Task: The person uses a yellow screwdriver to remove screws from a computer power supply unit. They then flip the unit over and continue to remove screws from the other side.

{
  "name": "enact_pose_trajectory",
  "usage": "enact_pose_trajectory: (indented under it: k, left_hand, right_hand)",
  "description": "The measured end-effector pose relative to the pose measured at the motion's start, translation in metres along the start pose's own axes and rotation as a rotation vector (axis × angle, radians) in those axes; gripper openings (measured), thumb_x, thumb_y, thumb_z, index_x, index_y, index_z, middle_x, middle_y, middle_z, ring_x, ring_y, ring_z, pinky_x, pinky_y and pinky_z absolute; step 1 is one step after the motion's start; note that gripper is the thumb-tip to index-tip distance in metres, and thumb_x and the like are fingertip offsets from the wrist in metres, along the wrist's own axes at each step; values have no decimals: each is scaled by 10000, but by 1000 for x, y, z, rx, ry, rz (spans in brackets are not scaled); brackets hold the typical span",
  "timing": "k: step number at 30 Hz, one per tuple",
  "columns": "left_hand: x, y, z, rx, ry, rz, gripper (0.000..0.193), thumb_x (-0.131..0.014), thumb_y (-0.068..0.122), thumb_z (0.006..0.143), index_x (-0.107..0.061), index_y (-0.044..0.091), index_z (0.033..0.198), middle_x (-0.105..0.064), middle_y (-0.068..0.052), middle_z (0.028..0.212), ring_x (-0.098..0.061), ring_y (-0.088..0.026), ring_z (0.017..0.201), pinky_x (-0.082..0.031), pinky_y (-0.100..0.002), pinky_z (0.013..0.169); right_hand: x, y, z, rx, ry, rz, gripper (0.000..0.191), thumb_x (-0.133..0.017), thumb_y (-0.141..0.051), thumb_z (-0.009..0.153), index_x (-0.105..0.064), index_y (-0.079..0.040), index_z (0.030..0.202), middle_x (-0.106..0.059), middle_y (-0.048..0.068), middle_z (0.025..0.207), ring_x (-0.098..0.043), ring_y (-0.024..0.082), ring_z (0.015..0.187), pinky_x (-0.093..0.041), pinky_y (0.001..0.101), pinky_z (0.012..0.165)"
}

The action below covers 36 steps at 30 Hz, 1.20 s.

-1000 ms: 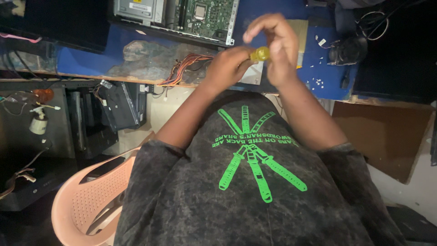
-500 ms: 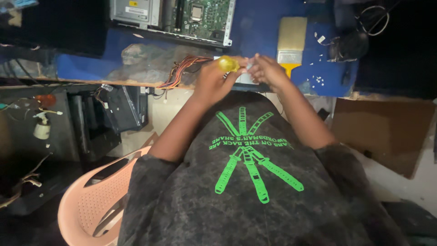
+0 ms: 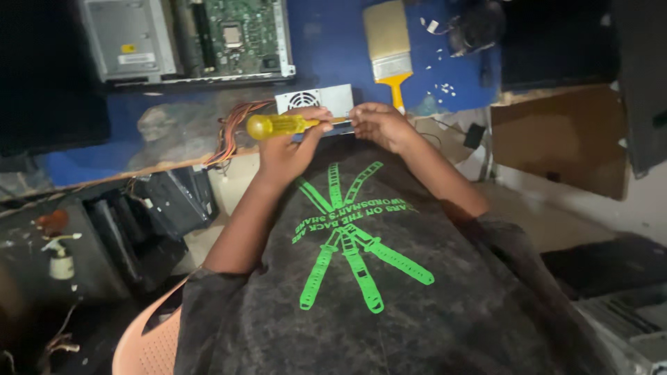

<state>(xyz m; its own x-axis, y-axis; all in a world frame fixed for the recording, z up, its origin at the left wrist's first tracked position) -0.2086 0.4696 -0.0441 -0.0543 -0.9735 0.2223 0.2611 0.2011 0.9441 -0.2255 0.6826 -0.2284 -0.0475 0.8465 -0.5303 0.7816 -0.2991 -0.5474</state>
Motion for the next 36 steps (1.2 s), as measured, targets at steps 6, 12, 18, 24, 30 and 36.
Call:
enact_pose_trajectory:
  k: [6, 12, 18, 24, 30, 36]
  left_hand:
    - [2, -4, -5, -26, -7, -8, 214, -787, -23, 951, -699, -18, 1146, -760, -132, 1095, -744, -216, 1051, -585, -342, 977]
    - [11, -18, -17, 80, 66, -14, 230, -782, -37, 946, -677, -42, 1151, -766, -140, 1061, -756, -201, 1011, -604, -335, 941]
    - [15, -27, -26, 165, 98, -152, 227, -726, -73, 968, -651, -51, 1181, -746, -152, 1097, -754, -219, 1055, -619, -344, 960]
    - [17, -25, -30, 167, 127, -127, 224, -721, -102, 958, -652, -60, 1167, -732, -157, 1109, -749, -225, 1062, -615, -349, 964]
    - [24, -28, -40, 179, 173, -128, 223, -717, -100, 962, -638, -64, 1168, -720, -159, 1116, -740, -224, 1069, -603, -347, 970]
    - [27, -41, -49, 184, 182, -161, 253, -717, -88, 981, -629, -57, 1216, -727, -157, 1125, -735, -222, 1079, -590, -350, 999]
  right_hand:
    - [66, -61, -32, 680, 286, -359, 223, -703, 20, 947, -610, 24, 1149, -735, 137, 1019, -768, 211, 893, -655, 339, 782]
    - [145, -103, -88, 755, 996, -700, 132, -824, -81, 945, -724, 1, 976, -728, 105, 791, -661, 139, 651, -518, 261, 556]
    - [160, -123, -77, 649, 866, -387, 72, -722, 39, 879, -756, -5, 924, -763, 72, 826, -736, 126, 675, -626, 252, 599]
    - [150, -145, -69, 612, 1043, -697, 37, -770, -34, 865, -774, -43, 901, -763, 62, 757, -701, 122, 602, -549, 261, 538]
    - [139, -156, -80, 747, 1223, -977, 125, -872, -140, 791, -798, -55, 843, -768, 75, 713, -709, 122, 565, -545, 263, 542]
    - [175, -103, -89, 744, 1339, -129, 213, -662, -182, 970, -708, -29, 829, -656, 48, 612, -571, 124, 470, -458, 314, 432]
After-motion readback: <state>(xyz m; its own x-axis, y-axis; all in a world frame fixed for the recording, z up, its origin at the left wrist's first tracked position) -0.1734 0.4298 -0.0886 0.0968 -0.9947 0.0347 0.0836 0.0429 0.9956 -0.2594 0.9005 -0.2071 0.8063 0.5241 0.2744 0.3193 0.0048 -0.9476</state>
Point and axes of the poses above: each hand's wrist, its own z-axis towards the middle knuckle, its own x-axis out of the back of the hand, y = z × x, the point moved 6 cm from there along z, towards the middle knuckle
